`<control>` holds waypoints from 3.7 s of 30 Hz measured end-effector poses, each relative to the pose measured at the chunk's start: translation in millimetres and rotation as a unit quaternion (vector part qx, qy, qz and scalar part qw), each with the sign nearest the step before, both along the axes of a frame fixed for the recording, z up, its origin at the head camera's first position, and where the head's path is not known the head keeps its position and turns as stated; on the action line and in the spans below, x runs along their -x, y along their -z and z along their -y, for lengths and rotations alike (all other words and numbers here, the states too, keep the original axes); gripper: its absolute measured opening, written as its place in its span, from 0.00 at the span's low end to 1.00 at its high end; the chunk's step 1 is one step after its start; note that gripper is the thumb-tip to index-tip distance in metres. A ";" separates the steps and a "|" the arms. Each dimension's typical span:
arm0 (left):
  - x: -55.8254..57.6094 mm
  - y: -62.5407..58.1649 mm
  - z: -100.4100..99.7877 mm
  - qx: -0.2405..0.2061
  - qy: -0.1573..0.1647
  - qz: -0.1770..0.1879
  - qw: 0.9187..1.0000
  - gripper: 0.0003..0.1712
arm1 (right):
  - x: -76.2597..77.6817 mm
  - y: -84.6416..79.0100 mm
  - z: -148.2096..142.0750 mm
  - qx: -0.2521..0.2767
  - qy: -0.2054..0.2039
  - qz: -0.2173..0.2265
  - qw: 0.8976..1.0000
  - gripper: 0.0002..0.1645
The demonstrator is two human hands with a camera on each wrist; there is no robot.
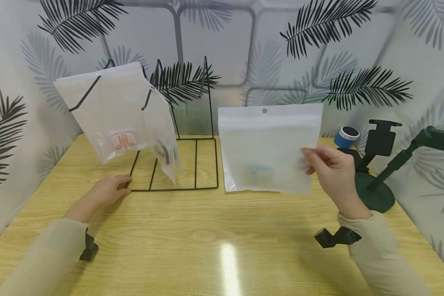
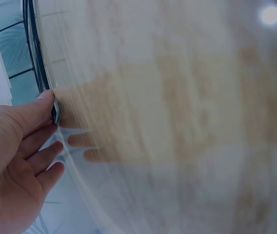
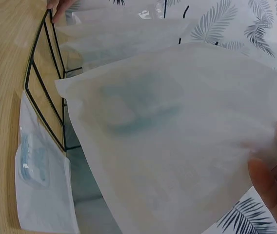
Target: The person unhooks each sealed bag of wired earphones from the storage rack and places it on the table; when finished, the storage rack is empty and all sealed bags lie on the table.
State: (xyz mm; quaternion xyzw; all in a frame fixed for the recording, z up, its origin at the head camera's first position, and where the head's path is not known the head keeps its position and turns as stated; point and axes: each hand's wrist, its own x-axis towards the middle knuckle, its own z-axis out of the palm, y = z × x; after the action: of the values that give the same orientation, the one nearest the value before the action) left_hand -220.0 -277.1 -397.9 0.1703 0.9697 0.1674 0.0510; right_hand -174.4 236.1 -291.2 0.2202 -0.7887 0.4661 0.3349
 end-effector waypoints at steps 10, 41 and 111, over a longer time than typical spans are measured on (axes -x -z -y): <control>0.7 -1.5 1.2 -0.001 0.002 -0.001 1.000 0.26 | 14.3 5.6 -47.7 0.004 0.089 0.052 0.995 0.07; 0.4 0.0 1.2 0.005 0.000 -0.003 1.000 0.26 | 128.5 80.9 -176.1 -0.014 0.204 0.344 0.916 0.31; 0.1 0.3 1.0 -0.005 0.002 -0.001 1.000 0.26 | 103.6 18.4 -27.5 -0.065 0.009 0.278 0.958 0.22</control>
State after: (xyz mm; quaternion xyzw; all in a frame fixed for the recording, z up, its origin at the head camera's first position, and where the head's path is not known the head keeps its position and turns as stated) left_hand -220.1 -278.1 -398.2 0.1723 0.9686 0.1721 0.0498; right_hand -278.0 263.7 -309.5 0.0961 -0.8811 0.4539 0.0916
